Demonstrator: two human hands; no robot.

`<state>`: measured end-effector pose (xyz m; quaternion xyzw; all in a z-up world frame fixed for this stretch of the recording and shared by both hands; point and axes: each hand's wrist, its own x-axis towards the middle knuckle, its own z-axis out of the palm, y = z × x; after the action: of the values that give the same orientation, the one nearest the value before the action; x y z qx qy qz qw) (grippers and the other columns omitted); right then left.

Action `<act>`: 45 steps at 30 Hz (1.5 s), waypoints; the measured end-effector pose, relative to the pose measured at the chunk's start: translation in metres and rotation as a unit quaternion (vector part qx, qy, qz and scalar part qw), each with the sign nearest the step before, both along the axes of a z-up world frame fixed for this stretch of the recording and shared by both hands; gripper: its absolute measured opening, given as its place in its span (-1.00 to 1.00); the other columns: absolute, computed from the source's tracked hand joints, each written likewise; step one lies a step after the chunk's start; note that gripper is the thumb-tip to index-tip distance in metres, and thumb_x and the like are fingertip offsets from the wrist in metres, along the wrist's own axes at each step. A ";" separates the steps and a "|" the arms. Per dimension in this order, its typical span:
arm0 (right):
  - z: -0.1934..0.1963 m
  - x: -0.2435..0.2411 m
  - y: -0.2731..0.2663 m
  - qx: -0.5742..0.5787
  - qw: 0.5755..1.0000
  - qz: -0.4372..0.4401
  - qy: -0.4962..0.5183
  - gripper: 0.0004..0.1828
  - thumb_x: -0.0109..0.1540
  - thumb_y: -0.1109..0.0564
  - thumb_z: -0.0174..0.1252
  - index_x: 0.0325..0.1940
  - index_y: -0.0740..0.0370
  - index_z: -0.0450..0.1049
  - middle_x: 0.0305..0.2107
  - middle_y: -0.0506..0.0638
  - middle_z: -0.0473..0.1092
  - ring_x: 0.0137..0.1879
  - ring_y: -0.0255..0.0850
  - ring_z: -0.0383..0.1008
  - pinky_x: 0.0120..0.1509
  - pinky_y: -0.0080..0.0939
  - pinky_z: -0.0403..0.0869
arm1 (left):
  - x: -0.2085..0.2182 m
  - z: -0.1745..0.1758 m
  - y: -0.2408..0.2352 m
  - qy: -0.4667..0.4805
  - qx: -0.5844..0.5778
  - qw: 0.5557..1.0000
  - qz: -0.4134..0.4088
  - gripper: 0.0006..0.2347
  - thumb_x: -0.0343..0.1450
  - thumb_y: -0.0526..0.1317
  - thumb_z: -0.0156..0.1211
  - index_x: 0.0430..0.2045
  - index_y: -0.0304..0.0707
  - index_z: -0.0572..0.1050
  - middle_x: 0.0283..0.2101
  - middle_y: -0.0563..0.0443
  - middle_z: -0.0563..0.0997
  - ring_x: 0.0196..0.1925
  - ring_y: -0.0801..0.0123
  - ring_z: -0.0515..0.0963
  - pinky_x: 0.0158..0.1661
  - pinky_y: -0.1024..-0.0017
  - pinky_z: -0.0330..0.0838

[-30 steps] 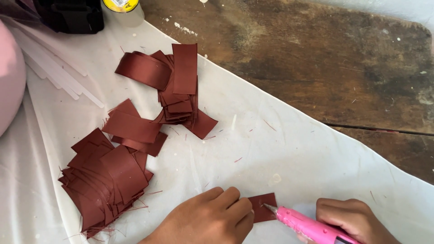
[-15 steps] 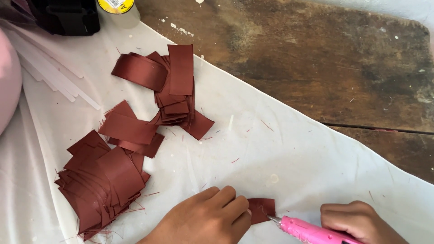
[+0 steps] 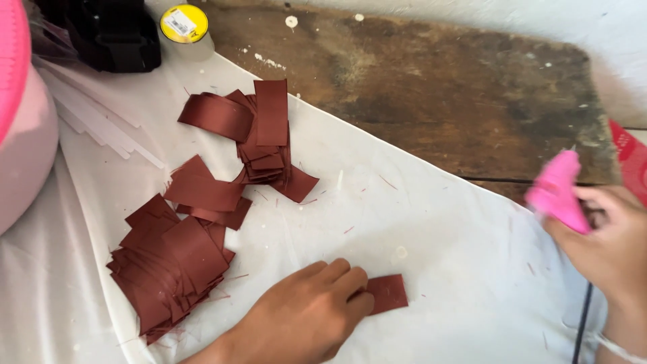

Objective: The person repeatedly picks up small rectangular brown fabric pieces, applies hot glue with a pink glue gun, folds the pieces, and presses them to form small triangular shapes. The finished pieces are placed into a pink basin on the left.

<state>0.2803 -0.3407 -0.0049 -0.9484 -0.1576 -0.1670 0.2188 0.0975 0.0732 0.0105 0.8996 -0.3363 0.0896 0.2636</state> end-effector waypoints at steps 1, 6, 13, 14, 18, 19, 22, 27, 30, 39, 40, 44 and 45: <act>0.007 -0.002 0.003 -0.002 1.000 -0.002 -0.005 -0.44 0.11 0.33 0.46 0.21 0.52 0.58 -0.03 0.33 0.44 -0.02 0.00 0.48 0.20 -0.10 0.49 | -0.001 -0.001 0.000 -0.005 -0.002 1.000 -0.002 -0.89 0.35 -0.46 0.11 -0.55 -0.24 0.43 -0.35 -0.06 0.41 -0.36 0.11 0.37 -0.35 0.22 0.35; 0.025 -0.032 0.040 -0.167 0.970 0.062 -0.167 -0.77 0.24 0.33 0.29 -0.04 0.20 0.67 -0.07 0.11 0.54 0.15 0.07 0.48 0.42 0.04 0.42 | -0.001 -0.004 -0.001 -0.025 -0.014 0.999 0.015 -0.78 0.44 -0.41 0.14 -0.67 -0.21 0.42 -0.40 -0.02 0.39 -0.43 0.18 0.37 -0.48 0.24 0.33; 0.047 -0.119 0.176 0.053 0.962 0.180 0.200 -0.91 0.12 0.13 0.29 -0.47 0.04 0.67 -0.58 -0.22 0.52 -0.44 -0.37 0.41 -0.27 -0.35 0.41 | -0.007 -0.005 -0.002 -0.027 -0.016 0.999 0.029 -0.81 0.42 -0.41 0.15 -0.65 -0.25 0.43 -0.39 -0.05 0.39 -0.40 0.14 0.38 -0.50 0.21 0.34; 0.043 -0.120 0.180 0.062 0.960 0.163 0.217 -0.94 0.10 0.13 0.32 -0.46 0.05 0.68 -0.58 -0.20 0.53 -0.44 -0.39 0.46 -0.27 -0.36 0.44 | -0.007 -0.005 -0.002 -0.029 -0.015 0.999 0.030 -0.82 0.41 -0.42 0.15 -0.64 -0.25 0.43 -0.39 -0.04 0.39 -0.41 0.15 0.38 -0.50 0.22 0.34; 0.038 -0.122 0.188 0.091 0.967 0.181 0.156 -0.91 0.13 0.17 0.28 -0.47 0.11 0.65 -0.56 -0.16 0.54 -0.46 -0.37 0.50 -0.29 -0.38 0.46 | -0.006 -0.005 -0.003 -0.030 -0.010 0.999 0.039 -0.87 0.40 -0.40 0.18 -0.59 -0.26 0.48 -0.38 -0.05 0.41 -0.37 0.13 0.42 -0.49 0.21 0.39; 0.041 -0.125 0.192 0.087 0.966 0.187 0.158 -0.91 0.13 0.17 0.28 -0.47 0.11 0.65 -0.56 -0.16 0.54 -0.46 -0.37 0.50 -0.29 -0.38 0.46 | -0.006 -0.004 -0.004 -0.029 -0.013 0.998 0.045 -0.87 0.40 -0.40 0.18 -0.59 -0.26 0.48 -0.38 -0.05 0.41 -0.37 0.13 0.42 -0.49 0.21 0.39; 0.044 -0.126 0.198 0.096 0.951 0.290 0.044 -0.87 0.22 0.23 0.16 -0.44 0.19 0.52 -0.53 -0.09 0.44 -0.40 -0.28 0.42 -0.25 -0.34 0.42 | -0.004 -0.003 -0.002 -0.037 -0.005 0.998 0.050 -0.94 0.33 -0.41 0.16 -0.55 -0.26 0.50 -0.37 -0.07 0.42 -0.34 0.10 0.42 -0.43 0.21 0.38; 0.037 -0.131 0.188 -0.032 0.902 0.425 -0.065 -0.97 0.23 0.31 0.12 -0.28 0.31 0.48 -0.45 0.04 0.35 -0.37 -0.10 0.31 -0.17 -0.16 0.39 | -0.004 -0.006 -0.003 -0.025 -0.012 0.998 0.052 -0.88 0.37 -0.41 0.12 -0.59 -0.25 0.48 -0.39 -0.05 0.41 -0.38 0.14 0.40 -0.45 0.25 0.37; 0.034 -0.128 0.184 -0.047 0.902 0.423 -0.079 -0.96 0.22 0.31 0.15 -0.25 0.30 0.49 -0.44 0.04 0.36 -0.37 -0.09 0.33 -0.18 -0.15 0.40 | -0.004 -0.005 -0.003 -0.033 -0.009 0.998 0.055 -0.86 0.44 -0.37 0.14 -0.58 -0.24 0.47 -0.38 -0.05 0.41 -0.37 0.14 0.41 -0.43 0.26 0.37; 0.036 -0.128 0.186 -0.036 0.906 0.416 -0.069 -0.97 0.22 0.31 0.18 -0.26 0.30 0.50 -0.45 0.03 0.35 -0.38 -0.10 0.32 -0.21 -0.15 0.39 | -0.003 -0.007 -0.004 0.016 -0.009 0.998 0.052 -0.89 0.37 -0.44 0.11 -0.56 -0.24 0.45 -0.37 -0.05 0.40 -0.36 0.13 0.41 -0.44 0.25 0.39; 0.035 -0.128 0.186 -0.036 0.906 0.415 -0.068 -0.97 0.22 0.31 0.18 -0.26 0.30 0.50 -0.45 0.03 0.35 -0.38 -0.10 0.32 -0.21 -0.15 0.39 | -0.003 -0.006 -0.005 0.016 -0.010 0.998 0.052 -0.89 0.37 -0.44 0.11 -0.56 -0.24 0.45 -0.37 -0.05 0.40 -0.36 0.13 0.41 -0.44 0.25 0.39; 0.034 -0.127 0.185 -0.029 0.907 0.415 -0.068 -0.96 0.22 0.28 0.18 -0.25 0.31 0.50 -0.44 0.04 0.37 -0.38 -0.09 0.34 -0.20 -0.14 0.40 | -0.002 -0.001 -0.003 0.007 -0.017 0.998 0.052 -0.88 0.42 -0.42 0.12 -0.54 -0.25 0.43 -0.41 -0.06 0.41 -0.38 0.10 0.41 -0.46 0.22 0.39; 0.034 -0.128 0.186 -0.027 0.908 0.412 -0.068 -0.95 0.22 0.28 0.18 -0.24 0.31 0.51 -0.44 0.04 0.38 -0.38 -0.09 0.34 -0.20 -0.14 0.40 | -0.002 0.002 -0.002 -0.002 -0.021 0.998 0.053 -0.88 0.46 -0.39 0.14 -0.50 -0.25 0.44 -0.43 -0.06 0.42 -0.38 0.09 0.42 -0.46 0.22 0.39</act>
<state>0.1528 -0.1551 0.0291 -0.7909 -0.5532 -0.1216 0.2316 0.0958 0.0716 0.0123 0.9102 -0.2872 0.1122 0.2764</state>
